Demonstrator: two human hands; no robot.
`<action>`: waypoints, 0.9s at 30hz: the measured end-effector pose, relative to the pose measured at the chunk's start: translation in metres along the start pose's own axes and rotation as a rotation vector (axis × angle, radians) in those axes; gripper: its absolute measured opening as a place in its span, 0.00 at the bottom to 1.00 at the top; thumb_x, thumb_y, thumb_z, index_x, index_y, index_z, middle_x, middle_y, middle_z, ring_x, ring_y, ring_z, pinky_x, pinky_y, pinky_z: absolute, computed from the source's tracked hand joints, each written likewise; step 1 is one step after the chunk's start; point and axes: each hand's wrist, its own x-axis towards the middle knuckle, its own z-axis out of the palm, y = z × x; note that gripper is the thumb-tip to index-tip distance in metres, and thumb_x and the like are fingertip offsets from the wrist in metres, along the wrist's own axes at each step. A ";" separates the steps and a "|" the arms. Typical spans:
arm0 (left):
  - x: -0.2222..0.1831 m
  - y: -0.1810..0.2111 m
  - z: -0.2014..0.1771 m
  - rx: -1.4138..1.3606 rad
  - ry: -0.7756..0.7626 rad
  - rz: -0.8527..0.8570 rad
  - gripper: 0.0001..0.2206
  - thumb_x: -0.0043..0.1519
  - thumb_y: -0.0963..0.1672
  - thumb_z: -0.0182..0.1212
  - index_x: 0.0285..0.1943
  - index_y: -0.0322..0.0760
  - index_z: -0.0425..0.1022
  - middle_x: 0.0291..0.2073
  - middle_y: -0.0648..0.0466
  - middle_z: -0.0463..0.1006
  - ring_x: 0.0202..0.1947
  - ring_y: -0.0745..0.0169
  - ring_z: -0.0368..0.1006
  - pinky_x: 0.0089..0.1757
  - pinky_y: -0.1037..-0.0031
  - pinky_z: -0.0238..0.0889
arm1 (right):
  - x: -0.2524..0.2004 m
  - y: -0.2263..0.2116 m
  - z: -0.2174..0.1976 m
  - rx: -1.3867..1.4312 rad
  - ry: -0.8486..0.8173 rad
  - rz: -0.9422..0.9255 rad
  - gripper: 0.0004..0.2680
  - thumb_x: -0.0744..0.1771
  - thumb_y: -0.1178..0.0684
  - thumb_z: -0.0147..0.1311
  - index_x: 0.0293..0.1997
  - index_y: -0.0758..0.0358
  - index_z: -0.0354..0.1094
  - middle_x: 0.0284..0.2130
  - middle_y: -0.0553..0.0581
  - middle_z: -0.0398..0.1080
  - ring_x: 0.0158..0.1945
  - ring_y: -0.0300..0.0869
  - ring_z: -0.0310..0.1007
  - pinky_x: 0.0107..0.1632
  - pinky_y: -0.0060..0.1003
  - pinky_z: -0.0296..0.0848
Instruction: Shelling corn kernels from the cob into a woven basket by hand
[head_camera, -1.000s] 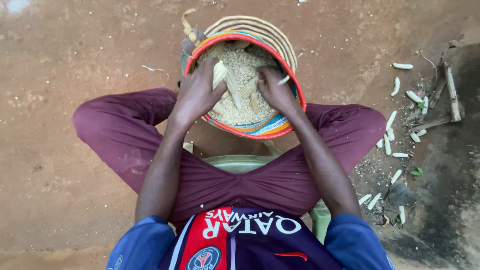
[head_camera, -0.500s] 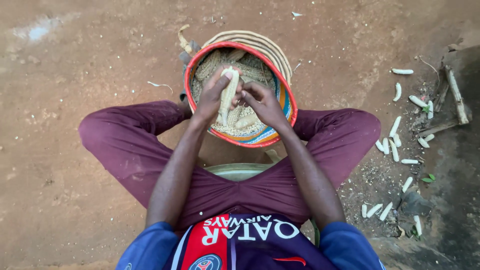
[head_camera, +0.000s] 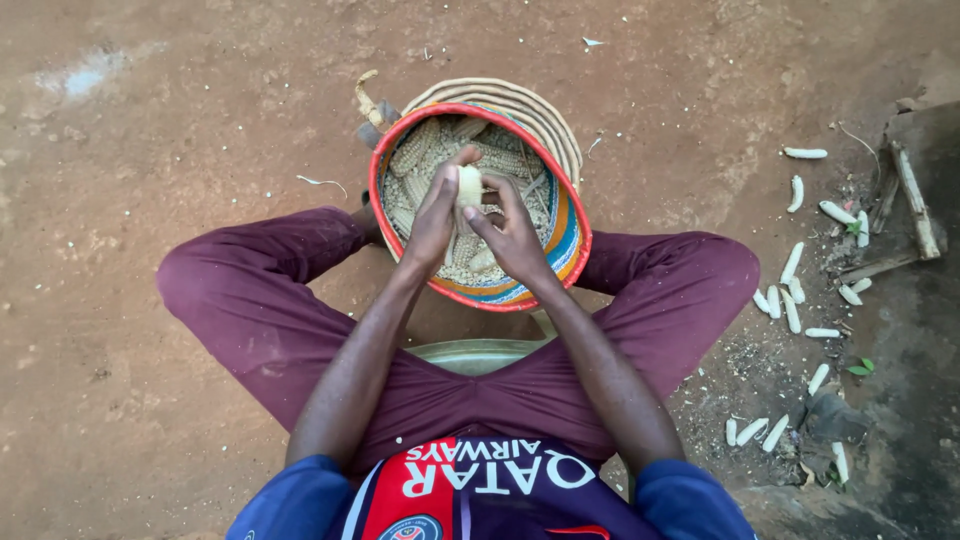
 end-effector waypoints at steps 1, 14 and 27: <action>-0.002 0.015 0.005 0.000 -0.001 -0.002 0.26 0.80 0.51 0.37 0.80 0.29 0.57 0.73 0.32 0.60 0.76 0.36 0.50 0.72 0.47 0.39 | 0.000 -0.003 0.000 0.001 0.002 0.001 0.18 0.73 0.55 0.56 0.71 0.67 0.59 0.60 0.65 0.63 0.61 0.51 0.70 0.53 0.40 0.77; 0.004 0.041 -0.008 0.487 -0.153 0.171 0.20 0.69 0.39 0.59 0.69 0.51 0.79 0.67 0.54 0.74 0.65 0.49 0.66 0.64 0.58 0.55 | 0.005 0.038 -0.011 0.785 -0.099 0.195 0.22 0.71 0.48 0.47 0.74 0.60 0.50 0.40 0.66 0.72 0.34 0.45 0.76 0.29 0.39 0.81; 0.004 0.044 -0.007 0.294 -0.159 0.087 0.15 0.71 0.38 0.56 0.65 0.38 0.78 0.65 0.50 0.74 0.64 0.57 0.67 0.55 0.70 0.69 | 0.004 0.036 -0.011 0.740 -0.125 0.188 0.22 0.69 0.58 0.49 0.74 0.60 0.50 0.45 0.65 0.67 0.28 0.39 0.69 0.18 0.30 0.71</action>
